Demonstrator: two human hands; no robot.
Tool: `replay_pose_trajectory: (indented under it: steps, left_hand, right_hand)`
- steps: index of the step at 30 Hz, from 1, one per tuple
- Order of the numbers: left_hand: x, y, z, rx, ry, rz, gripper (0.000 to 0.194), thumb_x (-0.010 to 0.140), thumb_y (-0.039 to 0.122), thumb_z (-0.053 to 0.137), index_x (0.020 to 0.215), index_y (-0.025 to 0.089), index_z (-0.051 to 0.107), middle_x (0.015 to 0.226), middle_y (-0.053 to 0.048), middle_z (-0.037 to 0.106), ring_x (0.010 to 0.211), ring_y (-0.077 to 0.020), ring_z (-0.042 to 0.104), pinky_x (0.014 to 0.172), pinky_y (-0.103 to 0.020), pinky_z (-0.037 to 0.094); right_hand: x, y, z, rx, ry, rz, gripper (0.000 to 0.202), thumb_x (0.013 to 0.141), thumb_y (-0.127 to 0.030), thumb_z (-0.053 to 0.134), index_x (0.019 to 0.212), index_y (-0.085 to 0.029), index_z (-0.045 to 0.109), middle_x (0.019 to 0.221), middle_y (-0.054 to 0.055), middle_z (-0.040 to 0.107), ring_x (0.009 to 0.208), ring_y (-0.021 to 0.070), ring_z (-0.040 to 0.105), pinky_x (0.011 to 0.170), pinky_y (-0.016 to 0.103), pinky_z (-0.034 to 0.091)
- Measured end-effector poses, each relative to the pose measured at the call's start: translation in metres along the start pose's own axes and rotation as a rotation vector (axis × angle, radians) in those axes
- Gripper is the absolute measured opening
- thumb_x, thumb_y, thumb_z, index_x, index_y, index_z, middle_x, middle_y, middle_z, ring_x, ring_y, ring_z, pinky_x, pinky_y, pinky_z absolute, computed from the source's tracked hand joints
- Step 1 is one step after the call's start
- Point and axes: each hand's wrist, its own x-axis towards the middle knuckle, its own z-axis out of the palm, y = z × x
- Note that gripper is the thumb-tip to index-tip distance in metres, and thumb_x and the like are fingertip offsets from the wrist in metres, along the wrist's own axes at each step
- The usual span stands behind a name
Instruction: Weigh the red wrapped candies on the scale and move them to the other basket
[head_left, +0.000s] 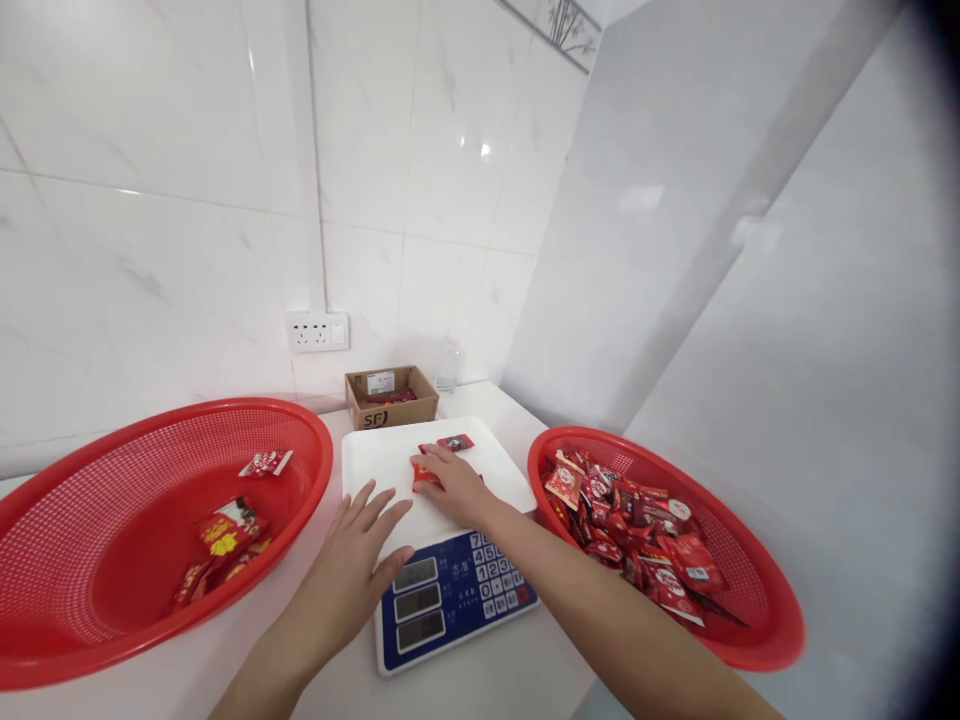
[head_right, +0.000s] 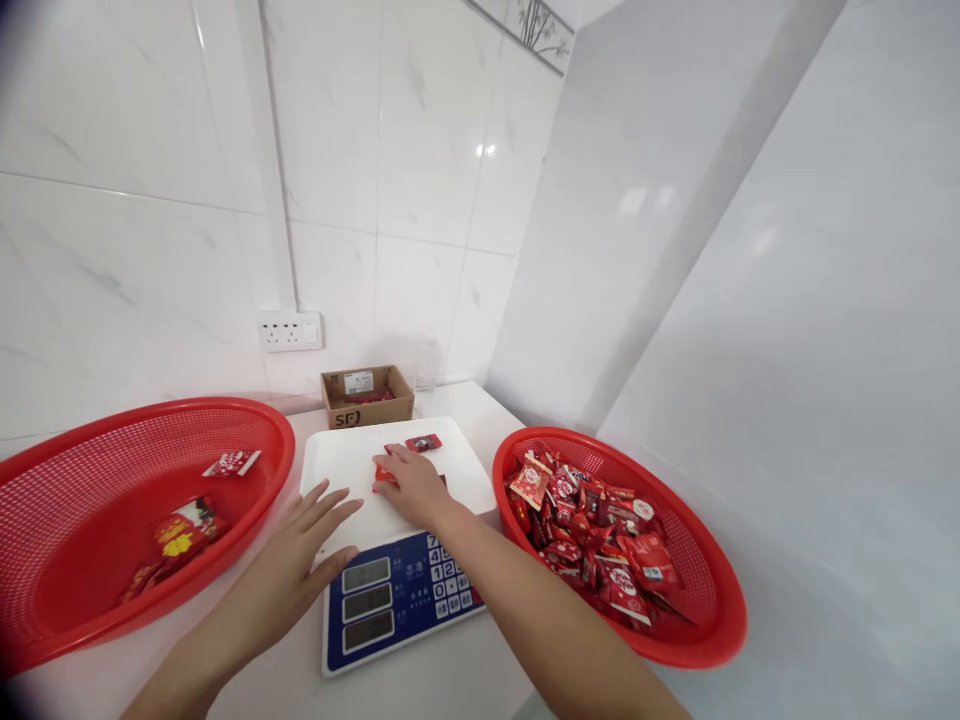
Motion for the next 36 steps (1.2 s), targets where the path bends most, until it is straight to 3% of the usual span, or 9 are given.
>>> replay_pose_trajectory:
  steps: [4,8,11,14,18,21,25,30,36]
  left_hand:
    - [0.002,0.001,0.001,-0.001,-0.022,-0.011,0.041,0.089,0.034,0.043,0.128,0.025,0.047,0.14,-0.006,0.043,0.135,-0.0277,0.024,0.107,-0.054,0.025]
    - [0.002,0.003,0.002,0.001,-0.035,-0.011,0.041,0.088,0.032,0.045,0.129,0.026,0.046,0.14,-0.005,0.043,0.135,-0.0273,0.023,0.107,-0.054,0.024]
    - [0.001,0.002,0.002,0.0,-0.03,-0.005,0.041,0.088,0.032,0.046,0.128,0.027,0.047,0.139,-0.006,0.044,0.135,-0.0273,0.024,0.107,-0.054,0.024]
    - [0.001,0.001,0.003,0.004,-0.015,0.007,0.041,0.088,0.032,0.046,0.129,0.026,0.046,0.139,-0.006,0.044,0.134,-0.0273,0.025,0.106,-0.054,0.025]
    - [0.0,-0.001,0.004,0.01,-0.005,0.023,0.041,0.088,0.032,0.046,0.129,0.027,0.046,0.139,-0.006,0.044,0.134,-0.0275,0.025,0.106,-0.053,0.027]
    - [0.0,-0.001,0.004,0.011,-0.008,0.022,0.041,0.089,0.034,0.045,0.129,0.027,0.046,0.139,-0.006,0.044,0.134,-0.0274,0.025,0.106,-0.053,0.027]
    - [0.001,0.001,0.006,-0.002,-0.028,0.017,0.041,0.088,0.034,0.046,0.129,0.027,0.046,0.139,-0.006,0.044,0.134,-0.028,0.025,0.106,-0.054,0.025]
    - [0.001,0.003,0.006,-0.011,-0.044,0.009,0.041,0.088,0.033,0.046,0.129,0.027,0.047,0.139,-0.006,0.044,0.135,-0.0277,0.024,0.107,-0.054,0.024]
    - [0.0,0.002,0.004,0.001,-0.049,0.013,0.042,0.089,0.033,0.043,0.131,0.028,0.044,0.141,-0.005,0.042,0.136,-0.0273,0.022,0.107,-0.054,0.023]
  right_hand:
    - [-0.005,0.011,-0.018,-0.06,0.067,0.089,0.055,0.083,-0.044,0.05,0.132,-0.019,0.045,0.145,0.012,0.032,0.134,0.0274,0.022,0.107,0.046,0.02]
    - [-0.002,0.027,-0.029,-0.087,-0.072,0.266,0.058,0.087,-0.049,0.036,0.138,-0.02,0.036,0.149,0.01,0.025,0.137,0.0301,0.009,0.105,0.054,0.019]
    - [-0.003,0.033,-0.027,-0.092,-0.146,0.29,0.058,0.087,-0.052,0.034,0.138,-0.023,0.036,0.149,0.006,0.026,0.137,0.0325,0.009,0.104,0.058,0.017]
    - [-0.009,0.03,-0.025,-0.08,-0.136,0.235,0.052,0.089,-0.05,0.034,0.133,-0.024,0.044,0.145,0.005,0.035,0.136,0.029,0.016,0.106,0.054,0.017]
    - [-0.028,0.021,-0.035,-0.017,-0.049,0.089,0.042,0.09,-0.041,0.037,0.122,-0.022,0.055,0.13,0.008,0.053,0.126,0.0218,0.037,0.106,0.043,0.024]
    - [-0.047,0.017,-0.047,-0.007,0.028,0.122,0.031,0.087,-0.036,0.046,0.105,-0.019,0.064,0.109,0.009,0.063,0.107,0.0208,0.052,0.094,0.037,0.037]
    - [-0.058,0.021,-0.05,-0.083,-0.014,0.15,0.012,0.077,-0.022,0.058,0.085,-0.021,0.068,0.094,0.006,0.065,0.094,0.0207,0.055,0.085,0.035,0.041]
    - [-0.047,0.032,-0.036,-0.1,-0.014,0.122,0.026,0.077,-0.011,0.052,0.095,-0.022,0.068,0.104,0.005,0.067,0.102,0.0212,0.054,0.089,0.036,0.04]
    - [-0.057,0.026,-0.044,-0.048,0.145,0.067,0.028,0.082,-0.018,0.048,0.104,-0.021,0.064,0.109,0.006,0.065,0.104,0.0204,0.056,0.093,0.037,0.041]
